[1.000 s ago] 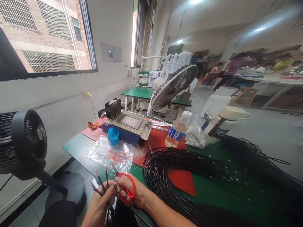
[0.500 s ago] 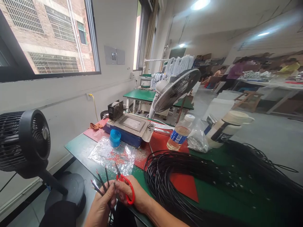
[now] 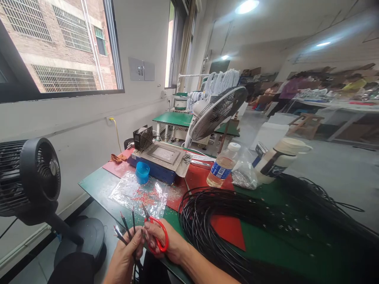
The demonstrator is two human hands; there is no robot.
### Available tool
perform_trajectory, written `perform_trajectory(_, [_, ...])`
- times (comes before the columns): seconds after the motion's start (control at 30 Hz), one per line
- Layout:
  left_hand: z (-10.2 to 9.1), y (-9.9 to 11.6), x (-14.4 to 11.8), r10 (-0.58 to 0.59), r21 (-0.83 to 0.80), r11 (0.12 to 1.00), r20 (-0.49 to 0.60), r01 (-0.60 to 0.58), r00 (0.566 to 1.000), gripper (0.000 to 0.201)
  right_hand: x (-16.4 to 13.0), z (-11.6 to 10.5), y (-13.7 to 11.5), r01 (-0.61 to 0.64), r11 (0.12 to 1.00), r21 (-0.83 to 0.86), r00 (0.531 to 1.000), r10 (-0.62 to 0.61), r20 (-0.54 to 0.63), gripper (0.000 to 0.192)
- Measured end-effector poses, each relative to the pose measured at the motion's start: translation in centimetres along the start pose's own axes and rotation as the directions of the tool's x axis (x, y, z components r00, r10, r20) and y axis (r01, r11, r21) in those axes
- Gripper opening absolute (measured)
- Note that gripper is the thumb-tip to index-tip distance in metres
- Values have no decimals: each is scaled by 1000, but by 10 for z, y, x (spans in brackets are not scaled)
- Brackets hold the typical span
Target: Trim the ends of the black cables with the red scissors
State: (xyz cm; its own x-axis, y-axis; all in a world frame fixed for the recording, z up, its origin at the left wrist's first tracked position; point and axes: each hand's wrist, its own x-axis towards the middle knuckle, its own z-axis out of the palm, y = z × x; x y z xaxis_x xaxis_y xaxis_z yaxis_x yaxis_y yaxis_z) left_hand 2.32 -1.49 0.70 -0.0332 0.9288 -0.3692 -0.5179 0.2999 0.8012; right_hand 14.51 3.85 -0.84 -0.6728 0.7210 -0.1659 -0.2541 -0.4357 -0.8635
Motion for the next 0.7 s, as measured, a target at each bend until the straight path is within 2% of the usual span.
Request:
perform_trajectory(0.23, [-1, 0, 0, -4, -4, 1000, 72, 4, 997, 19, 1, 1, 7, 13, 998, 68, 1000, -12, -15, 45])
perform_trajectory(0.6, [-3, -2, 3, 11, -7, 1000, 59, -11, 998, 19, 1, 0, 5, 10, 999, 43, 1000, -10, -2, 44])
perform_trajectory(0.7, [-6, -4, 6, 26, -4, 1000, 9, -26, 1000, 22, 1, 1, 3, 38, 999, 24, 999, -38, -15, 46])
